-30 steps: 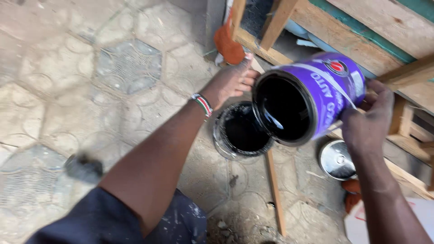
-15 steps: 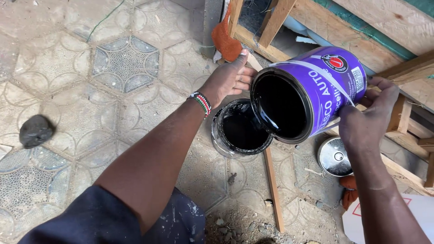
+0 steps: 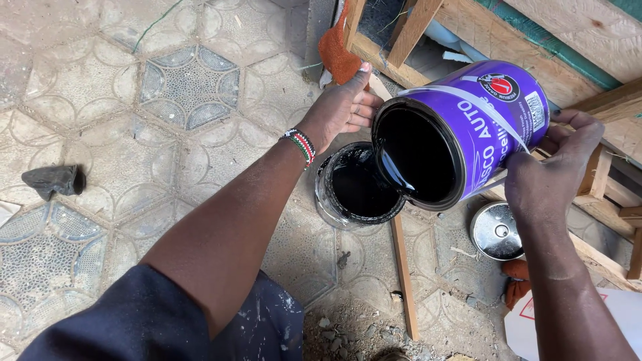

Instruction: Mixing paint by pouring from multiple cans into a container and stirring with a wooden stick

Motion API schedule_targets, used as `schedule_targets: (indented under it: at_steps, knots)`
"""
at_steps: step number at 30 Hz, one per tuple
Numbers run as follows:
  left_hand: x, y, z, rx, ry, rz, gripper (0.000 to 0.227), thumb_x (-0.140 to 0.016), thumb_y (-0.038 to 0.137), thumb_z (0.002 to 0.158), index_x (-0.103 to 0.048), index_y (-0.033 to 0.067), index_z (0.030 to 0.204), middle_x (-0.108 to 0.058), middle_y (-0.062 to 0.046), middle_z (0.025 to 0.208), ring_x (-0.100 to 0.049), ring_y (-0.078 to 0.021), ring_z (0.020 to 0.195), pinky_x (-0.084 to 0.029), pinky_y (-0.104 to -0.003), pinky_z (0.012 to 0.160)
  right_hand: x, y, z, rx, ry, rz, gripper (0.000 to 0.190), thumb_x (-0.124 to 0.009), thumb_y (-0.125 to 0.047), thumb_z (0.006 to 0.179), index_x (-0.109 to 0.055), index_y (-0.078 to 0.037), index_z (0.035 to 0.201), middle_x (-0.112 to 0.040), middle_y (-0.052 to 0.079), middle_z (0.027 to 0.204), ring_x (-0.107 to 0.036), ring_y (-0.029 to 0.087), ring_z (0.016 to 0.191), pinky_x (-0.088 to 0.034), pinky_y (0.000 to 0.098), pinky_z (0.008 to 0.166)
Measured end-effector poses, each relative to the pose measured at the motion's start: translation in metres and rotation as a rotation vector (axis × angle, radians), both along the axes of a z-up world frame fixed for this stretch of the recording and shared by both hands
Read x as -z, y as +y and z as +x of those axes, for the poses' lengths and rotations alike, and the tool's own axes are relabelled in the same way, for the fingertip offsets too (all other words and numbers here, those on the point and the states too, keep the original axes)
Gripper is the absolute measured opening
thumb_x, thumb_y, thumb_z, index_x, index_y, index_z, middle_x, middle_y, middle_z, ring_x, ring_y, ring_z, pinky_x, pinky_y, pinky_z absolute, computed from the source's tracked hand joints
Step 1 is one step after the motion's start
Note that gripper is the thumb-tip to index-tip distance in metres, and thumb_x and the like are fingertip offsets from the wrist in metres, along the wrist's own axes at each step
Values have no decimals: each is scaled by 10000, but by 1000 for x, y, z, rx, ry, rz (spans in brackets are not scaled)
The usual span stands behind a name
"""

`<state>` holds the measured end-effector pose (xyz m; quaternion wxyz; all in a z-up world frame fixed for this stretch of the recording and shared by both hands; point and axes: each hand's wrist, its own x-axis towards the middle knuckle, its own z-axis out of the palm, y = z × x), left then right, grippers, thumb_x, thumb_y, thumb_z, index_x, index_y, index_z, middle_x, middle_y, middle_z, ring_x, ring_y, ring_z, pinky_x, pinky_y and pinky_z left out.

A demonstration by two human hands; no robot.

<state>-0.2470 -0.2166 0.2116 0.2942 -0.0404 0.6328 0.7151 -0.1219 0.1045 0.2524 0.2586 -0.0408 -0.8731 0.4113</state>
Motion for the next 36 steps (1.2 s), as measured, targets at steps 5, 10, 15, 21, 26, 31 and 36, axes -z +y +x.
schedule_targets:
  at_steps: [5, 10, 15, 21, 26, 31, 36]
  knots:
    - [1, 0, -3, -24, -15, -9, 1193, -391, 896, 759, -869, 30, 1428, -894, -266, 1434, -874, -419, 1354, -643, -467, 1227, -3, -3, 0, -3, 10, 0, 554, -524, 72, 904, -398, -116, 1410, -666, 174, 1295, -666, 236, 1107, -526, 352, 930]
    - [2, 0, -3, -21, -12, 9, 1204, -398, 895, 755, -855, 19, 1444, -875, -285, 1474, -861, -433, 1365, -641, -469, 1225, -1, -3, -1, -37, 24, -23, 560, -515, 82, 902, -377, -122, 1405, -663, 170, 1270, -628, 219, 1068, -513, 354, 928]
    - [3, 0, -4, -12, -20, 2, 1236, -389, 904, 740, -845, 17, 1470, -867, -290, 1489, -852, -444, 1395, -637, -482, 1236, 1, -1, -2, -26, 19, -37, 545, -524, 95, 936, -370, -142, 1403, -679, 160, 1250, -644, 202, 1055, -505, 340, 893]
    - [4, 1, -5, -13, -18, -7, 1222, -376, 900, 750, -851, 23, 1455, -893, -274, 1442, -877, -419, 1351, -634, -470, 1226, 3, 2, -4, -22, 18, -63, 593, -491, 93, 873, -362, -154, 1397, -654, 150, 1240, -629, 186, 1024, -481, 318, 839]
    - [2, 0, -4, -16, -23, 2, 1203, -388, 896, 744, -867, 34, 1433, -898, -268, 1440, -880, -402, 1344, -631, -465, 1234, -3, -2, -2, -7, -3, -51, 595, -513, 96, 889, -360, -162, 1403, -679, 172, 1273, -649, 211, 1072, -502, 342, 863]
    - [1, -1, -5, -19, -36, 8, 1238, -379, 906, 727, -845, 36, 1474, -881, -264, 1477, -866, -409, 1373, -629, -466, 1246, -2, -1, -2, 0, 6, -26, 551, -525, 80, 926, -353, -159, 1391, -698, 175, 1263, -645, 216, 1073, -508, 350, 903]
    - [2, -3, -5, -13, -36, 8, 1260, -369, 924, 707, -845, 52, 1483, -873, -264, 1498, -858, -413, 1393, -617, -471, 1258, -1, 1, -3, -12, 14, -32, 555, -517, 100, 932, -360, -148, 1403, -711, 179, 1265, -649, 216, 1067, -504, 345, 894]
